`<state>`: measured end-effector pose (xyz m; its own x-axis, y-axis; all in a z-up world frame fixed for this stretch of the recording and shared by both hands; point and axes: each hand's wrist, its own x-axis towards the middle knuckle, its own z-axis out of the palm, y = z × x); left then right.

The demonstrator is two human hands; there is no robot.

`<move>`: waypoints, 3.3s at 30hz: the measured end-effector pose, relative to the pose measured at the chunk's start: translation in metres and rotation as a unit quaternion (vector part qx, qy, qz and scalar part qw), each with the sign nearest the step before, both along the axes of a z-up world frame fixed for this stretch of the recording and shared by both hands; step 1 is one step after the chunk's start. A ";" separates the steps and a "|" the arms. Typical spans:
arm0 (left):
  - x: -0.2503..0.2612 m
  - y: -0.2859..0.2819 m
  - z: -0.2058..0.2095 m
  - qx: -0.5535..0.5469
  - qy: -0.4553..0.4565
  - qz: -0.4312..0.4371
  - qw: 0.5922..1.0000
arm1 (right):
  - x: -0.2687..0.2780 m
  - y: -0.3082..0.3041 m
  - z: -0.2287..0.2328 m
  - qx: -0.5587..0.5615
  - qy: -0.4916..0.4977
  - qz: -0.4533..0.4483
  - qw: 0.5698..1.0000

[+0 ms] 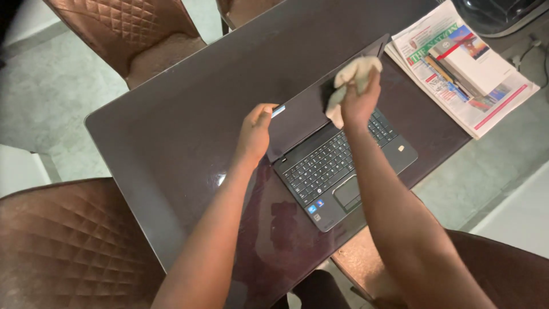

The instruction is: Wiping down a glass table, a laptop, and a chair using a cleaning cloth.

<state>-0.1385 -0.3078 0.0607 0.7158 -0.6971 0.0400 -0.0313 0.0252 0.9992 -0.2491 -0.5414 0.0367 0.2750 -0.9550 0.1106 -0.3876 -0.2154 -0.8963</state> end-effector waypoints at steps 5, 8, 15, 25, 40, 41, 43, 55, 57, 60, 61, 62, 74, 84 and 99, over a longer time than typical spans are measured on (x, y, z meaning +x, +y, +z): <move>0.011 0.000 -0.021 -0.049 0.135 -0.005 0.990 | 0.011 0.127 -0.002 -0.223 -0.071 0.161 0.959; 0.014 0.005 -0.035 -0.057 0.182 0.007 0.982 | 0.014 0.145 0.014 -0.094 -0.168 0.250 0.949; -0.009 0.007 0.064 0.260 -0.184 -0.028 0.947 | -0.003 -0.121 -0.012 -0.184 -0.008 0.101 0.978; -0.032 -0.062 0.060 0.434 -0.477 -0.017 0.764 | -0.019 -0.014 0.053 -0.382 0.039 0.359 0.851; -0.033 -0.068 0.042 0.530 -0.495 0.022 0.689 | -0.017 -0.030 0.041 -0.517 0.068 0.390 0.759; -0.035 -0.065 0.040 0.512 -0.504 0.030 0.695 | -0.014 -0.059 0.027 -0.423 0.114 0.365 0.822; -0.033 -0.065 0.042 0.490 -0.518 0.040 0.700 | -0.009 -0.102 0.023 -0.326 0.157 0.330 0.872; -0.046 -0.064 0.049 0.522 -0.476 0.016 0.708 | -0.019 0.017 0.068 -0.399 0.026 0.434 0.807; -0.042 -0.059 0.044 0.463 -0.508 0.040 0.726 | -0.017 0.014 0.077 -0.302 0.039 0.485 0.820; -0.047 -0.059 0.059 0.487 -0.475 0.026 0.732 | -0.005 -0.061 0.037 -0.361 0.100 0.399 0.837; -0.046 -0.062 0.059 0.488 -0.476 0.029 0.731 | -0.007 -0.076 0.044 -0.363 0.097 0.400 0.836; -0.047 -0.061 0.059 0.479 -0.482 0.032 0.733 | -0.009 -0.087 0.050 -0.341 0.123 0.365 0.858; -0.053 -0.062 0.058 0.498 -0.468 0.035 0.729 | -0.007 -0.008 0.080 -0.231 0.075 0.449 0.860; -0.050 -0.066 0.052 0.513 -0.473 0.042 0.716 | -0.002 -0.039 0.104 -0.216 0.288 0.342 0.868; -0.056 -0.065 0.053 0.517 -0.504 0.060 0.690 | -0.019 -0.059 0.069 -0.304 0.302 0.376 0.822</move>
